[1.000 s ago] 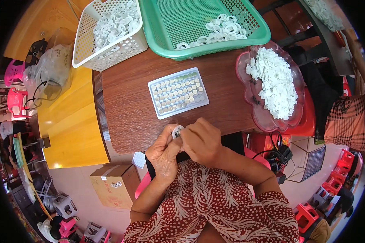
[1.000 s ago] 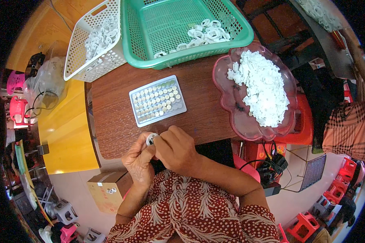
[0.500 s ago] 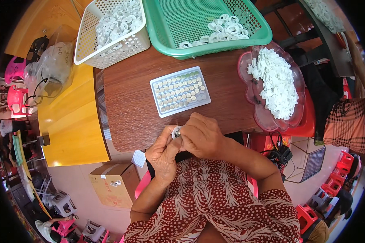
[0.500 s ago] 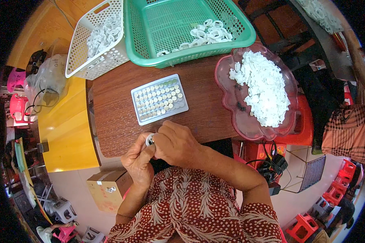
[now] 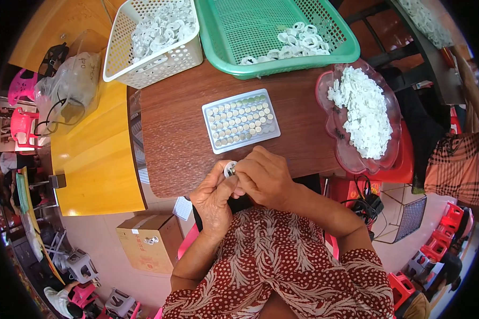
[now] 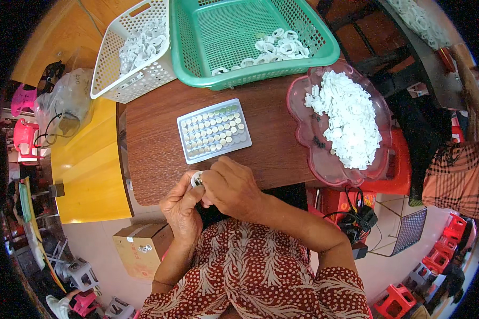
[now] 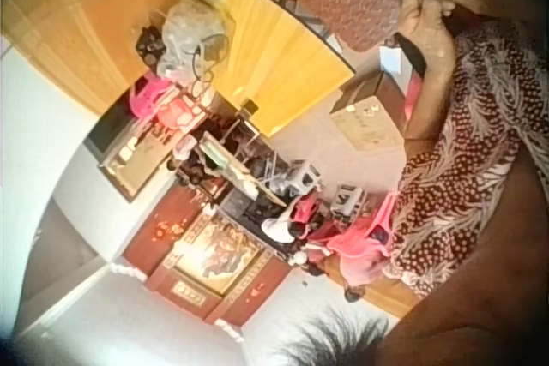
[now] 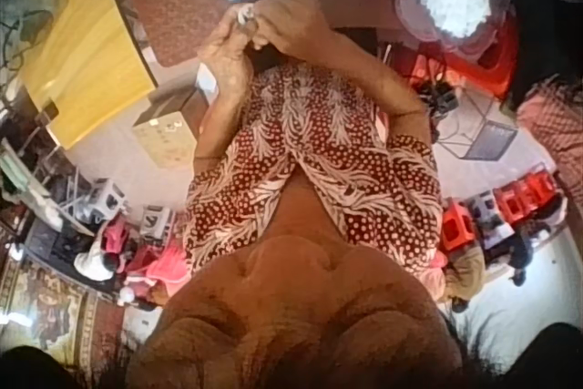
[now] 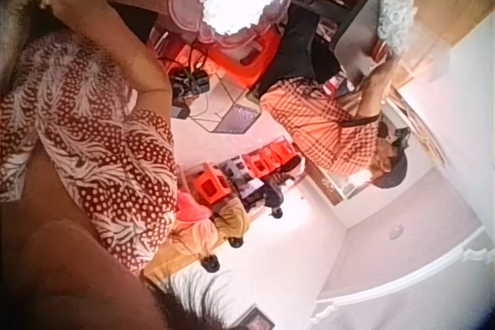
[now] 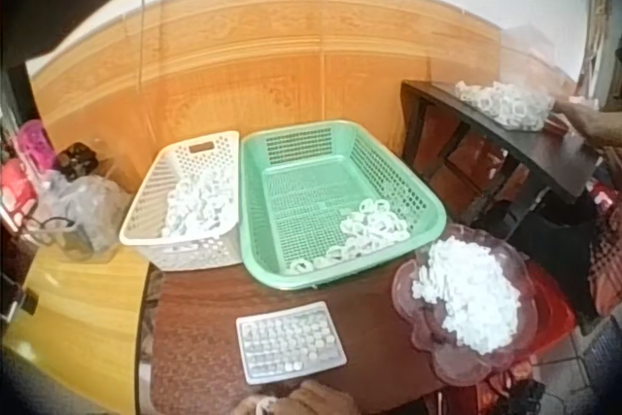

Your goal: The person picks up a white plastic base, inserts a small metal battery from a tray, and snaps a white plastic cover onto the assembly before placing it into a pink flower-shaped bowl.

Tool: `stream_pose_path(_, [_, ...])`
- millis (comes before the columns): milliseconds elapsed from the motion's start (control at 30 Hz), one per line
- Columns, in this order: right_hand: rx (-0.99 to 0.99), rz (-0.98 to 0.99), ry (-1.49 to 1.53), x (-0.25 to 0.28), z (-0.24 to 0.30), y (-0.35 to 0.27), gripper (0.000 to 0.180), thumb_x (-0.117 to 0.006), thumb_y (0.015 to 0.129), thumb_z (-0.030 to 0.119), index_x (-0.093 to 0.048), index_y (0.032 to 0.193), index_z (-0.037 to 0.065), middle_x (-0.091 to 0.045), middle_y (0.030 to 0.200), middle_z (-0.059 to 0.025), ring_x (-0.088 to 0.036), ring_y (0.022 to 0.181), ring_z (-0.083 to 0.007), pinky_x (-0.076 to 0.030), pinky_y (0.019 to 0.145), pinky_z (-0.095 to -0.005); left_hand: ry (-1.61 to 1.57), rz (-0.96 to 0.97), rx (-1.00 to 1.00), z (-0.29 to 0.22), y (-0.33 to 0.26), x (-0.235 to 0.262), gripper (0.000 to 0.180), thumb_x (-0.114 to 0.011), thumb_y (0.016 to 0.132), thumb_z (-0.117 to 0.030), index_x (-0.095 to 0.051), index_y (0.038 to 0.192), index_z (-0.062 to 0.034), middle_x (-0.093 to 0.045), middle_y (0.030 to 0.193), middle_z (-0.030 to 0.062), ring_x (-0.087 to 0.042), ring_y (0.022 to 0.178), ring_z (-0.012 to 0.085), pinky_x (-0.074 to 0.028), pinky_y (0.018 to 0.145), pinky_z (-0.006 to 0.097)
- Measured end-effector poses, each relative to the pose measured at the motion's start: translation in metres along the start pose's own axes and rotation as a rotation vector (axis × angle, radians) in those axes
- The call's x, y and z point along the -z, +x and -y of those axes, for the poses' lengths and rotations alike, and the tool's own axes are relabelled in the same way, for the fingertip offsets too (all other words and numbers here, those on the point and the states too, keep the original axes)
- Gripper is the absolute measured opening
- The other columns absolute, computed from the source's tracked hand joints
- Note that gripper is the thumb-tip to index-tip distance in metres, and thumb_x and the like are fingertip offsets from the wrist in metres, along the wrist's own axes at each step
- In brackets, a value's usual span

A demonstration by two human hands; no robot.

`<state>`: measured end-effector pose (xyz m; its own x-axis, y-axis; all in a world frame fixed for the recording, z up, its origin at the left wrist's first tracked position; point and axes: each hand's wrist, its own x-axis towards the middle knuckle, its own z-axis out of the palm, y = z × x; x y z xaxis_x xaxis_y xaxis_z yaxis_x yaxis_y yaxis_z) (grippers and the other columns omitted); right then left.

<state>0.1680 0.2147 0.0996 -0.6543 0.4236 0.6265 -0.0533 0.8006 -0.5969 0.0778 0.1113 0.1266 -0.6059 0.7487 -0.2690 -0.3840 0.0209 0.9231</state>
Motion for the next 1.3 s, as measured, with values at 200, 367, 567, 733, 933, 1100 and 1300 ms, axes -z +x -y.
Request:
stream_pose_path(200, [-0.066, -0.082, -0.044, 0.0, 0.01, 0.002, 0.021, -0.064, 0.067, 0.001, -0.058, 0.087, 0.002, -0.05, 0.076, -0.009, -0.05, 0.066, -0.0242, -0.043, 0.051, -0.0338, -0.061, -0.005, -0.042, -0.002, 0.002, -0.003, 0.014, -0.054, 0.084, 0.003, -0.062, 0.094, 0.0087, -0.059, 0.076, 0.0044, -0.05, 0.058, 0.0067, -0.039, 0.052, 0.019])
stream_pose_path(367, [-0.067, -0.069, -0.015, 0.001, 0.01, 0.002, 0.021, -0.065, 0.068, 0.001, -0.058, 0.088, 0.001, -0.052, 0.077, -0.0089, -0.051, 0.067, -0.0238, -0.043, 0.052, -0.0323, -0.06, -0.013, -0.034, -0.001, 0.001, -0.004, 0.013, -0.056, 0.088, -0.003, -0.062, 0.093, 0.0073, -0.058, 0.074, 0.0035, -0.05, 0.058, 0.0066, -0.04, 0.054, 0.019])
stream_pose_path(567, [-0.314, -0.099, 0.224, 0.001, 0.016, -0.002, 0.016, -0.064, 0.074, -0.001, -0.058, 0.089, 0.001, -0.053, 0.076, -0.0083, -0.053, 0.065, -0.0194, -0.043, 0.052, -0.0287, -0.082, -0.016, -0.047, 0.01, 0.003, 0.0, 0.015, -0.057, 0.09, -0.009, -0.06, 0.094, 0.0054, -0.059, 0.077, 0.0042, -0.051, 0.058, 0.0072, -0.041, 0.054, 0.019])
stream_pose_path(733, [-0.581, -0.107, 0.432, 0.004, 0.02, -0.002, 0.016, -0.064, 0.076, -0.003, -0.059, 0.09, 0.001, -0.054, 0.076, -0.0067, -0.054, 0.064, -0.0132, -0.044, 0.053, -0.0253, -0.102, -0.027, -0.063, 0.015, 0.001, -0.001, 0.019, -0.058, 0.091, -0.012, -0.059, 0.098, 0.0047, -0.06, 0.079, 0.0037, -0.053, 0.059, 0.0067, -0.043, 0.055, 0.018])
stream_pose_path(933, [-0.469, -0.106, 0.422, 0.006, 0.024, -0.001, 0.014, -0.065, 0.076, -0.002, -0.059, 0.088, 0.001, -0.053, 0.078, -0.0051, -0.052, 0.064, -0.0123, -0.043, 0.053, -0.0242, -0.075, -0.011, -0.142, 0.014, -0.006, -0.001, 0.021, -0.058, 0.092, -0.014, -0.056, 0.103, 0.0034, -0.06, 0.079, 0.0027, -0.054, 0.062, 0.0059, -0.044, 0.059, 0.018])
stream_pose_path(1100, [-0.535, -0.12, 0.48, -0.001, 0.028, -0.008, 0.014, -0.067, 0.075, -0.002, -0.06, 0.088, 0.0, -0.056, 0.081, -0.0032, -0.049, 0.062, -0.006, -0.038, 0.052, -0.0201, -0.042, -0.003, -0.195, 0.014, -0.009, -0.002, 0.018, -0.055, 0.093, -0.014, -0.054, 0.102, 0.0022, -0.057, 0.079, 0.0018, -0.05, 0.064, 0.005, -0.041, 0.059, 0.018])
stream_pose_path(1300, [-0.687, -0.128, 0.418, -0.012, 0.031, -0.007, 0.01, -0.063, 0.079, -0.001, -0.055, 0.086, 0.001, -0.051, 0.072, -0.0029, -0.05, 0.059, -0.0078, -0.041, 0.051, -0.0235, 0.086, -0.033, -0.188, 0.016, -0.005, 0.0, 0.017, -0.051, 0.095, -0.014, -0.054, 0.1, 0.002, -0.057, 0.078, 0.002, -0.047, 0.062, 0.0049, -0.04, 0.057, 0.018])
